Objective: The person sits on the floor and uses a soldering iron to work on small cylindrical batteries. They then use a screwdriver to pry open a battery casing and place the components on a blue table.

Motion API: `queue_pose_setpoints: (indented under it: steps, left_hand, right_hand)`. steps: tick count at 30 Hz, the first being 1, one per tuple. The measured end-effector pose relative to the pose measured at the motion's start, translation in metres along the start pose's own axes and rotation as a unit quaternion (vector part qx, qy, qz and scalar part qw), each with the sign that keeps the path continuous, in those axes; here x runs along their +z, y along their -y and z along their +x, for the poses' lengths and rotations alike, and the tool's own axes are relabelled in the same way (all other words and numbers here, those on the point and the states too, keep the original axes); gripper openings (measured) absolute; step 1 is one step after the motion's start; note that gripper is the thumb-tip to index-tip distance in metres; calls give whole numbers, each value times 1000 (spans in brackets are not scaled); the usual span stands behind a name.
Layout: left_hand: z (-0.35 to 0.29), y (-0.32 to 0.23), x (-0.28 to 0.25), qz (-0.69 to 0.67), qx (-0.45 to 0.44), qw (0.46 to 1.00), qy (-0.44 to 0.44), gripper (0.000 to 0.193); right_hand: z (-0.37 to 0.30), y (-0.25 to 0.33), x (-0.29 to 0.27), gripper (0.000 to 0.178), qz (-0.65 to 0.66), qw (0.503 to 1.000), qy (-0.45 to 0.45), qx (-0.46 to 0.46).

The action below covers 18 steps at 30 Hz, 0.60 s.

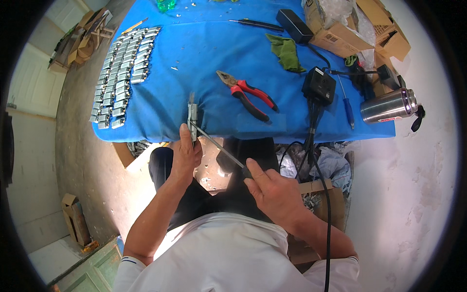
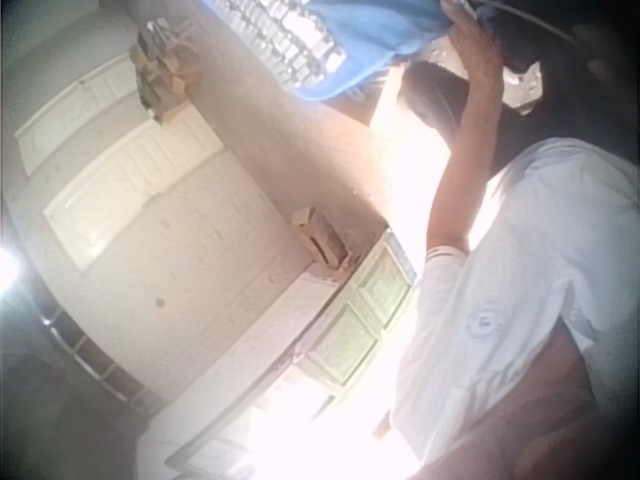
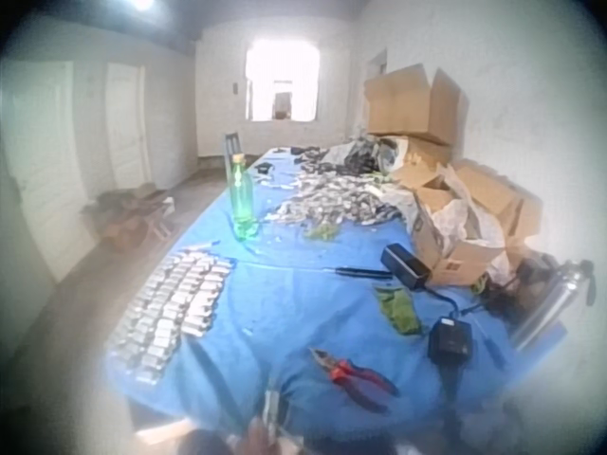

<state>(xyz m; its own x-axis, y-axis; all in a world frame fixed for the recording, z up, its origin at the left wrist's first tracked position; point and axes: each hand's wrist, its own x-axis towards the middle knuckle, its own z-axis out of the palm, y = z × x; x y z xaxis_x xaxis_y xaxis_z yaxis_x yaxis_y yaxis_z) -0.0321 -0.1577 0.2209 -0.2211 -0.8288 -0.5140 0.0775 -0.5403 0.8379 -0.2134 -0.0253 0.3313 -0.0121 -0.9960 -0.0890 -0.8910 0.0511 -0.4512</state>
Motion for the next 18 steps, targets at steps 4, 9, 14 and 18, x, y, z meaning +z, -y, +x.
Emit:
queue_pose_setpoints:
  steps: [4, 9, 14, 18]
  left_hand:
    - [2, -3, -4, 38, -15, 999, 3, 55]
    - [-10, -16, -10, 47, 3, 999, 22, 57]
    - [-13, -29, -8, 24, -37, 998, 48, 58]
    - [-11, -25, -9, 46, -29, 998, 33, 62]
  right_hand:
    - [2, -17, 4, 38, 243, 968, 31, 51]
    - [4, -20, -10, 42, 589, 740, 182, 270]
    - [5, -26, -3, 44, 613, 721, 162, 280]
    - [7, -26, -2, 44, 587, 746, 159, 269]
